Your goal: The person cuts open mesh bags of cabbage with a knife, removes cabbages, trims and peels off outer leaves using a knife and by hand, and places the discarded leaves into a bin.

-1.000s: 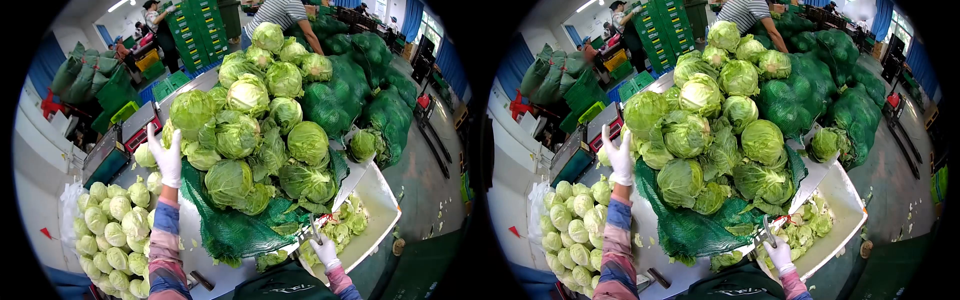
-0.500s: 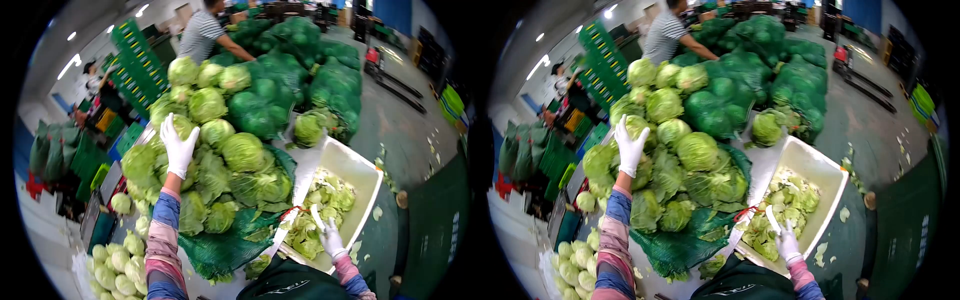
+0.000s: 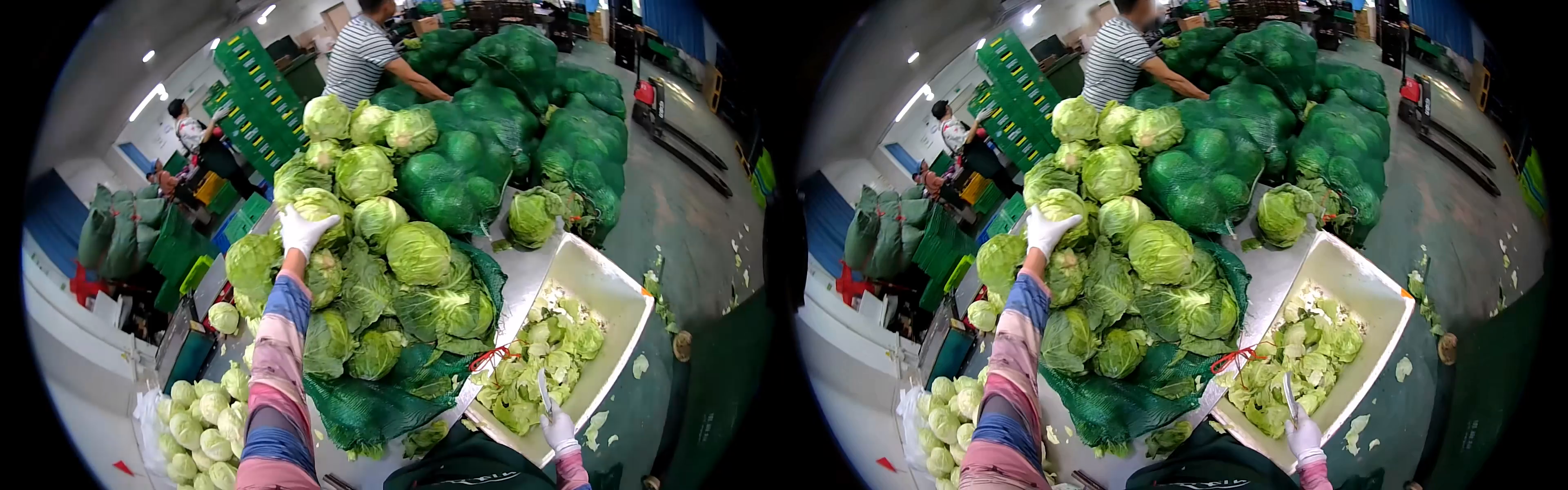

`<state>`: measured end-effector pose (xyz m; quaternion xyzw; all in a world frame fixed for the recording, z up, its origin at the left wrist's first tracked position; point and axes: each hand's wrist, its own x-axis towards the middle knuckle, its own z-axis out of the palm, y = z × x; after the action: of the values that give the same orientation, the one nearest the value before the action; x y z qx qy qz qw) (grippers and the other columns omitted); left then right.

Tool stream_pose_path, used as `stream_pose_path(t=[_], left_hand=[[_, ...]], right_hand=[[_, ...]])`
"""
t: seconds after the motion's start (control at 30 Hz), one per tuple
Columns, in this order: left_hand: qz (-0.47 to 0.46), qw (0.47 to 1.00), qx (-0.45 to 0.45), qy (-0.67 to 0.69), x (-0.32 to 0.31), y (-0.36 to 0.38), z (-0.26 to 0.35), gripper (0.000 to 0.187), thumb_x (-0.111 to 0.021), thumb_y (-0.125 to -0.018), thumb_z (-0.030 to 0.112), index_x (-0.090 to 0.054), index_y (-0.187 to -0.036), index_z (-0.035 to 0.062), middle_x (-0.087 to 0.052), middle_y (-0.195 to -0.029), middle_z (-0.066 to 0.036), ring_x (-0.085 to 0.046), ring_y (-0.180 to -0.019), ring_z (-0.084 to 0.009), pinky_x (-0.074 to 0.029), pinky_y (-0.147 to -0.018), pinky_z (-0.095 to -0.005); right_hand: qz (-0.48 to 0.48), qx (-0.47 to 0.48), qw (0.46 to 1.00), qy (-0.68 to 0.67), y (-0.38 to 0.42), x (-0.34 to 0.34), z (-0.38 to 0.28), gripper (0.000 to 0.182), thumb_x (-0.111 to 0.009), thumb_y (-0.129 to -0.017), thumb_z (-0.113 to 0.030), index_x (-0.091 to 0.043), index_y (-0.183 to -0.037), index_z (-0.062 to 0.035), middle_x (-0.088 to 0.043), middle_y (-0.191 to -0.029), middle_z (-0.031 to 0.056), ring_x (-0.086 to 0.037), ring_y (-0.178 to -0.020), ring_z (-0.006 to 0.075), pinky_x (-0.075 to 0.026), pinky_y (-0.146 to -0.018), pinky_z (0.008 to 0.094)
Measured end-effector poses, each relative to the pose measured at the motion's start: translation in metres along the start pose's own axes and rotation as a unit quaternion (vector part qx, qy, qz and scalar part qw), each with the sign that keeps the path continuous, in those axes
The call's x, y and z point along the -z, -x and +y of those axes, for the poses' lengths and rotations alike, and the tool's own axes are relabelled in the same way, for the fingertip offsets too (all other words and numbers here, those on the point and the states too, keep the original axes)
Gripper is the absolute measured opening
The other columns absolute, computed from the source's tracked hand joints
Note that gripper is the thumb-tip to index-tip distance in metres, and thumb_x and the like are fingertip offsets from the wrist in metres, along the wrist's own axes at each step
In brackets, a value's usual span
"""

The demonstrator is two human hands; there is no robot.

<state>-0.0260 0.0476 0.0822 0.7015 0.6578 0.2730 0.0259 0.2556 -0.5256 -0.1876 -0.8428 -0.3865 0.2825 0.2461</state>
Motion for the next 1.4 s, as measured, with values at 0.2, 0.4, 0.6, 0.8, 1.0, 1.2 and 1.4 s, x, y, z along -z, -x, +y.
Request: stream_pose_path(t=[0.2, 0.4, 0.6, 0.8, 1.0, 1.2, 1.4], left_hand=[[0.047, 0.993, -0.072, 0.075, 0.008, 0.015, 0.009, 0.115, -0.089, -0.051, 0.048, -0.035, -0.138, -0.0044, -0.043, -0.133, -0.027, -0.049, -0.12, -0.0382, -0.04, -0.102, -0.0439], [0.097, 0.929, -0.305, 0.184, 0.044, 0.095, 0.055, 0.1, -0.09, -0.055, 0.027, -0.036, -0.135, -0.0016, -0.043, -0.132, -0.019, -0.043, -0.124, -0.0354, -0.035, -0.107, -0.0418], [-0.179, 0.901, -0.346, 0.19, 0.031, 0.254, 0.058, 0.102, -0.09, -0.05, 0.029, -0.04, -0.134, -0.001, -0.043, -0.135, -0.022, -0.04, -0.126, -0.0397, -0.035, -0.108, -0.0448], [-0.272, 0.909, -0.307, 0.073, -0.03, 0.362, 0.015, 0.098, -0.088, -0.05, 0.028, -0.043, -0.134, 0.0032, -0.038, -0.139, -0.019, -0.036, -0.127, -0.0427, -0.036, -0.104, -0.0494], [-0.211, 0.947, -0.023, 0.24, -0.045, 0.405, -0.037, 0.122, -0.092, -0.057, 0.037, -0.018, -0.144, -0.0063, -0.028, -0.143, -0.025, -0.031, -0.132, -0.0379, -0.027, -0.112, -0.0427], [-0.13, 0.929, 0.194, 0.288, -0.075, 0.416, -0.018, 0.118, -0.091, -0.06, 0.036, -0.02, -0.142, -0.0099, -0.031, -0.139, -0.026, -0.035, -0.13, -0.034, -0.031, -0.11, -0.0379], [-0.238, 0.681, 0.334, 0.606, -0.061, 0.378, -0.041, 0.064, -0.079, -0.078, 0.02, -0.043, -0.127, -0.0007, -0.058, -0.117, -0.011, -0.059, -0.103, -0.0207, -0.05, -0.089, -0.0332]], right_hand=[[0.016, 0.059, 0.998, -0.013, -0.012, 0.001, -0.026, 0.055, -0.064, -0.085, -0.025, -0.048, -0.136, -0.0124, -0.067, -0.087, 0.0204, -0.065, -0.081, 0.0399, -0.051, -0.072, 0.0463], [-0.025, 0.037, 0.989, -0.139, -0.025, 0.012, -0.066, 0.052, -0.068, -0.086, -0.029, -0.053, -0.131, -0.0084, -0.066, -0.08, 0.0149, -0.065, -0.07, 0.0253, -0.051, -0.063, 0.0352], [-0.1, 0.144, 0.863, -0.474, -0.056, 0.017, -0.213, 0.071, -0.072, -0.085, -0.012, -0.034, -0.143, 0.0053, -0.051, -0.137, 0.0154, -0.049, -0.125, 0.0189, -0.037, -0.105, 0.0298], [-0.109, 0.05, 0.973, -0.195, -0.066, -0.034, -0.204, 0.054, -0.071, -0.083, -0.04, -0.06, -0.118, -0.0002, -0.069, -0.093, 0.0177, -0.068, -0.091, 0.0247, -0.052, -0.077, 0.0333], [-0.093, 0.019, 0.905, -0.414, -0.052, -0.063, -0.168, 0.025, -0.066, -0.084, -0.018, -0.066, -0.103, -0.0021, -0.067, -0.07, 0.0064, -0.066, -0.055, 0.016, -0.051, -0.056, 0.0296], [-0.081, 0.088, 0.956, -0.267, -0.048, -0.073, -0.159, 0.023, -0.064, -0.079, -0.01, -0.066, -0.102, -0.0057, -0.067, -0.068, 0.0114, -0.069, -0.059, 0.023, -0.053, -0.059, 0.0344], [-0.028, 0.008, 0.934, -0.356, -0.048, -0.05, -0.123, 0.039, -0.061, -0.079, -0.006, -0.061, -0.117, 0.0008, -0.065, -0.07, 0.0103, -0.066, -0.055, 0.0163, -0.052, -0.054, 0.0298]])
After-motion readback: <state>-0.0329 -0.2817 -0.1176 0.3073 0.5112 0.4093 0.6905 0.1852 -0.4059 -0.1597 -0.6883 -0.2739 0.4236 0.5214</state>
